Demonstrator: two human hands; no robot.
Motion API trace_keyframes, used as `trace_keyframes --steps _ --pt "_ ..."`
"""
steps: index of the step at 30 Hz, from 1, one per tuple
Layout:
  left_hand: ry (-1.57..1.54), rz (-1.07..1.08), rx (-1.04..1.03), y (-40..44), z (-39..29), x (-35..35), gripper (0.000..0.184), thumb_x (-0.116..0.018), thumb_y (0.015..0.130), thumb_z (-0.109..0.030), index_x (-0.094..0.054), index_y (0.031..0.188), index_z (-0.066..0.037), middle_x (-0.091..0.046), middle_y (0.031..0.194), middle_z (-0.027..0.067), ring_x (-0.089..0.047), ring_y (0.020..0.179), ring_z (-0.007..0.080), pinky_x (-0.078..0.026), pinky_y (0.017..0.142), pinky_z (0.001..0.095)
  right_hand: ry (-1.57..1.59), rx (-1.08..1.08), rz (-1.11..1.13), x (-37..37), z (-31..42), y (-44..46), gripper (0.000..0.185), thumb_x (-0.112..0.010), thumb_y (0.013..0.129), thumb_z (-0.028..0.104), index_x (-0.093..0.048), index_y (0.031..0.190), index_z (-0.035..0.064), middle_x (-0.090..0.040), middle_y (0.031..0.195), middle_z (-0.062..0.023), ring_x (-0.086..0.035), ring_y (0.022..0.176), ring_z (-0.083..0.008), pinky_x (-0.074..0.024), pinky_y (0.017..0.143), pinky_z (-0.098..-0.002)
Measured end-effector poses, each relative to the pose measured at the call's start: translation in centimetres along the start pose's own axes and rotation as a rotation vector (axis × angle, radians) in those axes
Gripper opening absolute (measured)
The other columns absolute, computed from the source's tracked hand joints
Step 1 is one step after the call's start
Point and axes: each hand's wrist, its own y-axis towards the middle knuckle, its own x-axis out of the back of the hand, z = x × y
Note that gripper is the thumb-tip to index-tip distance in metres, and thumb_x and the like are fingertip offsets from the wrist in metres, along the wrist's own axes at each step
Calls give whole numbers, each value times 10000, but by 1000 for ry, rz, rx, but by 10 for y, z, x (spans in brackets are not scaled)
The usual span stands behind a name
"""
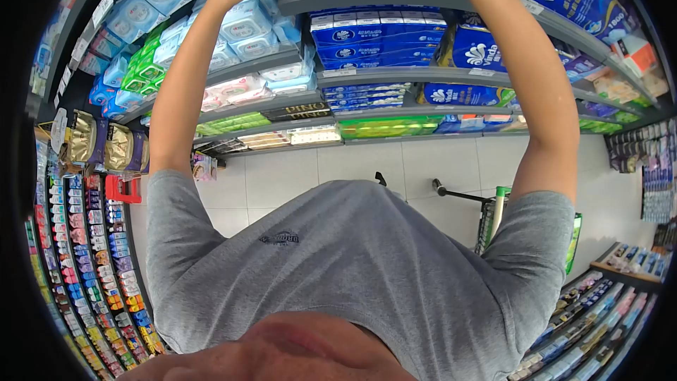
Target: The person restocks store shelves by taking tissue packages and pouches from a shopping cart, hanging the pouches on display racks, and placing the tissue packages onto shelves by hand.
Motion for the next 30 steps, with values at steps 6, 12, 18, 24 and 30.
trace_keyframes --steps 6,12,18,24,30 --pt "-101 69 -107 11 3 2 693 -859 625 -87 -544 1236 0 -635 1161 102 -590 1040 190 -468 931 325 33 -81 154 -5 -8 9 810 -854 518 438 -603 1125 -35 -611 1085 -181 -529 1090 -335 -372 1016 -427" --pt "-39 69 -60 16 11 -1 716 -863 617 -71 -531 1247 5 -630 1161 100 -586 1037 192 -471 925 322 -4 -53 272 -4 -7 20 758 -845 529 455 -616 1070 -23 -616 1028 -167 -535 1057 -318 -375 1003 -422" --pt "-155 79 -113 14 25 -12 729 -859 623 -79 -516 1262 -3 -624 1174 110 -584 1055 195 -459 943 329 -30 -20 331 -8 -4 19 745 -845 537 461 -598 1050 -20 -592 1006 -150 -531 1015 -318 -394 961 -418" --pt "31 76 39 18 28 -15 711 -855 651 -168 -498 1241 5 -626 1153 152 -604 1058 248 -473 921 348 3 45 275 -20 -12 10 750 -850 517 455 -603 1035 -27 -595 983 -156 -541 1003 -324 -388 960 -427" --pt "-18 48 -3 18 42 -25 747 -868 647 -197 -478 1249 13 -634 1149 154 -613 1064 261 -471 940 344 -31 57 390 -20 -13 17 703 -835 511 484 -619 976 3 -596 952 -134 -536 994 -304 -369 958 -440"
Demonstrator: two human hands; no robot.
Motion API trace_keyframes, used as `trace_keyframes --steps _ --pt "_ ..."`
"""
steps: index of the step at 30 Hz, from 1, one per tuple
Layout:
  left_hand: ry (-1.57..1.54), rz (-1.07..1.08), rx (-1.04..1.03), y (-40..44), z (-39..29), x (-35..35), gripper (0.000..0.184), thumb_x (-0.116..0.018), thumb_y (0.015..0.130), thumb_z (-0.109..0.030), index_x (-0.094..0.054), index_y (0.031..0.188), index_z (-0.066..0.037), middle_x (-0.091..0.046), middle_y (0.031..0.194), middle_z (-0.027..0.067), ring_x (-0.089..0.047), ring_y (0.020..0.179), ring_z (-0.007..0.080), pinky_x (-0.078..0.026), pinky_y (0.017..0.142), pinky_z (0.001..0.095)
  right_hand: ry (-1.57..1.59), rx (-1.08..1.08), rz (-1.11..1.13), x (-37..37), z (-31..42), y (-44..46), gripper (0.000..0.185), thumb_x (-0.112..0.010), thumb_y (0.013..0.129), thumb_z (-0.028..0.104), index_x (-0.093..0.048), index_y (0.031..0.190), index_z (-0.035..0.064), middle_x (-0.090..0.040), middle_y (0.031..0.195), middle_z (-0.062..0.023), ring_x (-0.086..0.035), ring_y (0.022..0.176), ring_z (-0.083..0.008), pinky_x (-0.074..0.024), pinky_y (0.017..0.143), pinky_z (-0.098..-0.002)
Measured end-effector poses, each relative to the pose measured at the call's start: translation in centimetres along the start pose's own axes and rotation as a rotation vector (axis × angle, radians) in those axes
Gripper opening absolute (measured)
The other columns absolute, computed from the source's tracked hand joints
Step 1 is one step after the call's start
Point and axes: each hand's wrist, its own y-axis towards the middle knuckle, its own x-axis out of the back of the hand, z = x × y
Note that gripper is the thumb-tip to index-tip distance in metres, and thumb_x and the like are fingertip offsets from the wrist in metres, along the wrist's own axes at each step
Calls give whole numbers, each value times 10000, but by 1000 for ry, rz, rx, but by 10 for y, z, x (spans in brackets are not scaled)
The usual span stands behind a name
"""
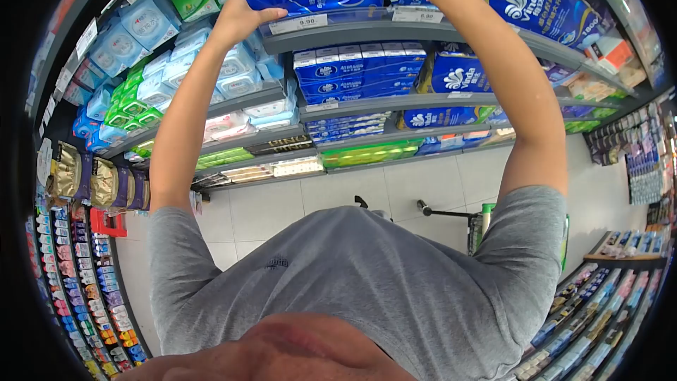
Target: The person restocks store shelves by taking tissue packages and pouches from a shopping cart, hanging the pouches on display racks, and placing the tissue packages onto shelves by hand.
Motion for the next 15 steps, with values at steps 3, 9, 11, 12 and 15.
trace_keyframes --steps 3,9,11,12,15 --pt "61 -18 4 1 -2 1 781 -878 630 -218 -470 1252 18 -627 1163 169 -604 1086 286 -460 958 344 12 14 -17 -2 -2 0 690 -828 523 495 -624 962 4 -596 955 -135 -532 1008 -307 -367 960 -448" --pt "425 -408 -138 -36 -45 -3 1028 -888 589 -311 -321 1382 17 -514 1289 214 -529 1173 346 -461 950 393 -24 -45 -220 -1 20 -16 1006 -835 575 436 -393 1385 35 -489 1302 -193 -427 1260 -343 -289 1108 -474" --pt "532 -535 -498 -34 -45 -5 994 -877 579 -310 -370 1393 -52 -472 1322 203 -475 1203 375 -452 958 426 47 -51 -305 -4 38 -21 1006 -841 586 417 -380 1385 14 -468 1327 -194 -442 1250 -349 -313 1099 -465" --pt "574 -553 -521 -31 -54 -6 927 -874 584 -306 -422 1359 -68 -472 1321 196 -474 1202 367 -456 950 430 33 -86 -293 -24 36 -23 1018 -843 586 410 -368 1386 -3 -471 1326 -194 -439 1249 -359 -318 1100 -458" --pt "610 -502 -489 -19 -62 -6 794 -864 599 -296 -513 1279 -85 -482 1304 177 -474 1193 352 -465 932 432 42 -143 -281 -28 50 -16 1022 -863 564 393 -390 1362 -36 -512 1279 -188 -475 1230 -320 -338 1097 -435"
